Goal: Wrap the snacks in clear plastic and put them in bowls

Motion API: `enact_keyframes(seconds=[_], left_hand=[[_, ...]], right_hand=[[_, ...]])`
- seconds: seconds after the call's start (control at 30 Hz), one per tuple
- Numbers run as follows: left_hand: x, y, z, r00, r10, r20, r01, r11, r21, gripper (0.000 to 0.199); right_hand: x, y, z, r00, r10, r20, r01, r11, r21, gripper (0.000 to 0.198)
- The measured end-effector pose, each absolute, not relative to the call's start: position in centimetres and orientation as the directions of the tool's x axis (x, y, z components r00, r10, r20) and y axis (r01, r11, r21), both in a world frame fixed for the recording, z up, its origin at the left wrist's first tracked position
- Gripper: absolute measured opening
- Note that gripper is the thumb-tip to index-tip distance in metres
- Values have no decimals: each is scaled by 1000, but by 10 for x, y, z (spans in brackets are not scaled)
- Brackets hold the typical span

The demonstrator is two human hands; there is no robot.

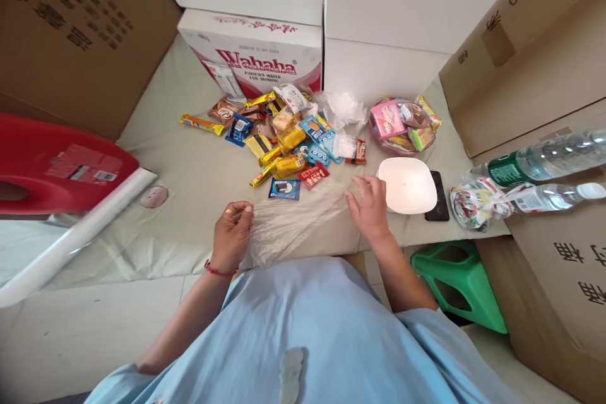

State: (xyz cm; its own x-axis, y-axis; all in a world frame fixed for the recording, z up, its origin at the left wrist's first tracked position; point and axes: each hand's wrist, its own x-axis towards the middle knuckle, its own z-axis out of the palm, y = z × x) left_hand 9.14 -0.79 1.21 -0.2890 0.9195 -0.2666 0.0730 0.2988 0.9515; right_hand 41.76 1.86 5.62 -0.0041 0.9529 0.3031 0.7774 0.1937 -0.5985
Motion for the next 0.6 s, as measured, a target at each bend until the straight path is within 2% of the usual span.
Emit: enact_keyframes(seconds=[0.07,0.13,0.17,0.23,0.33,0.5,0.6], left_hand=[[96,-8,13,-267,936,-230,104,265,959,28],[99,-9,13,-240,948,-206,117,239,964,27],[100,-10,13,-229,952,-201,121,233,965,27],[97,-13,12,-221,955,-197,129,229,965,27],[88,-15,8,-280,941,-189,126,231,965,27],[76,-6,1,-390,905,-172,107,229,967,22],[73,9,-3,-408,904,-129,130,197,972,21]], right_hand=[[395,18,60,-246,897,368,780,408,-474,44],[369,20,54,-527,794,301,668,607,-430,54],[356,21,47,-628,736,254,613,669,-420,55],[336,24,32,-728,663,173,562,722,-404,43],[328,23,18,-725,667,171,566,718,-404,23],[363,-5,33,-564,733,381,594,680,-429,25],[391,-34,35,-524,732,435,619,678,-396,27]])
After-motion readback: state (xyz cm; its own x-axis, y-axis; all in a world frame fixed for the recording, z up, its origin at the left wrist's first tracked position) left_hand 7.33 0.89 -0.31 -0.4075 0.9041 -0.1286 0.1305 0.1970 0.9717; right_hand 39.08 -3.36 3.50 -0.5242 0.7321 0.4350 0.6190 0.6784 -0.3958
